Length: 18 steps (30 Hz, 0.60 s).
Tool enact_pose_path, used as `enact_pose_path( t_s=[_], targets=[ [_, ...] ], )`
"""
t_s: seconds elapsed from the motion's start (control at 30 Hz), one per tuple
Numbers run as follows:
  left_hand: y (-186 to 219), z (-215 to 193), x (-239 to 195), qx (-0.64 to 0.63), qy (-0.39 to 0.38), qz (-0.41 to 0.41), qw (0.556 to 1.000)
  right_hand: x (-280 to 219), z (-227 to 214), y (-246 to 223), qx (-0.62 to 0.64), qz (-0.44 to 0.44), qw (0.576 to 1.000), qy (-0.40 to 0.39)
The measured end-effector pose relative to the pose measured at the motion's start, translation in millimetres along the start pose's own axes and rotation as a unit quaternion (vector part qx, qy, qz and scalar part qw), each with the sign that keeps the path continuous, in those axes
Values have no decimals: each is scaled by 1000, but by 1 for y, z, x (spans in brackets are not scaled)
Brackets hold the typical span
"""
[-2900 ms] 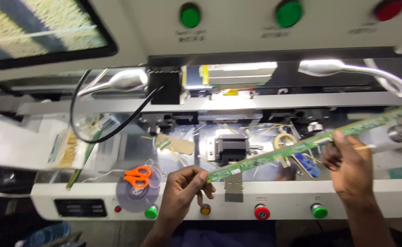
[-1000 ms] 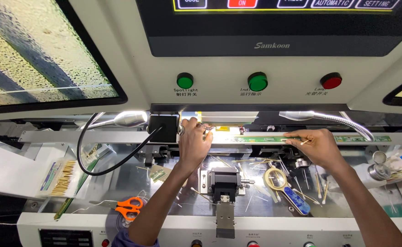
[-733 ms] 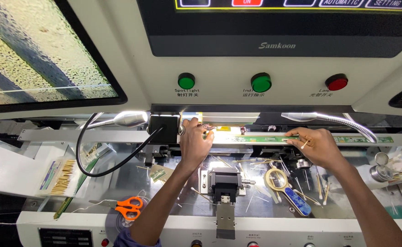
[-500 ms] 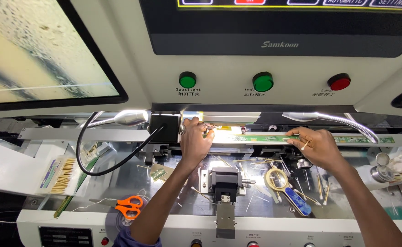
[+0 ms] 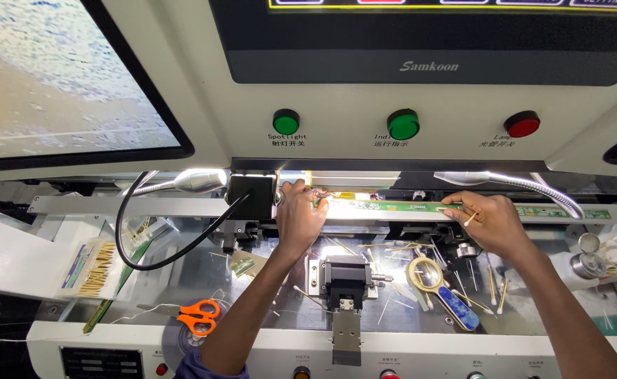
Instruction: The person works on a circuit board using a precision machine, manipulating small components with a wooden stick and tweezers. They adjust the board's position within the machine's fixture and interact with the control panel to manage the process.
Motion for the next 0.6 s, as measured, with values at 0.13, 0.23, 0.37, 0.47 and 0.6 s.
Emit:
enact_pose_path(
  t_s=[0.13, 0.23, 0.37, 0.47, 0.6],
  targets=[
    [10, -3, -1, 34, -22, 0, 999, -2, 14, 26, -56, 61, 996, -40],
    [11, -7, -2, 25, -26, 4, 999, -1, 12, 24, -38, 10, 999, 1],
    [8, -12, -5, -37, -83, -32, 995, -1, 11, 27, -20, 30, 999, -4],
    [4, -12, -6, -79, -119, -48, 989, -1, 11, 31, -13, 37, 999, -1],
    [0, -9, -5, -104, -124, -42, 986, -2, 12, 40, -20, 80, 996, -19]
  ],
)
Point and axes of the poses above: each hand's wrist, its own x-axis towards the middle knuckle, its own z-axis out of the palm, y = z × x, the point moved 9 cm from there along x, towards the middle knuckle, and after that the axes turned 9 degrees about -z, right-handed, at the moved point
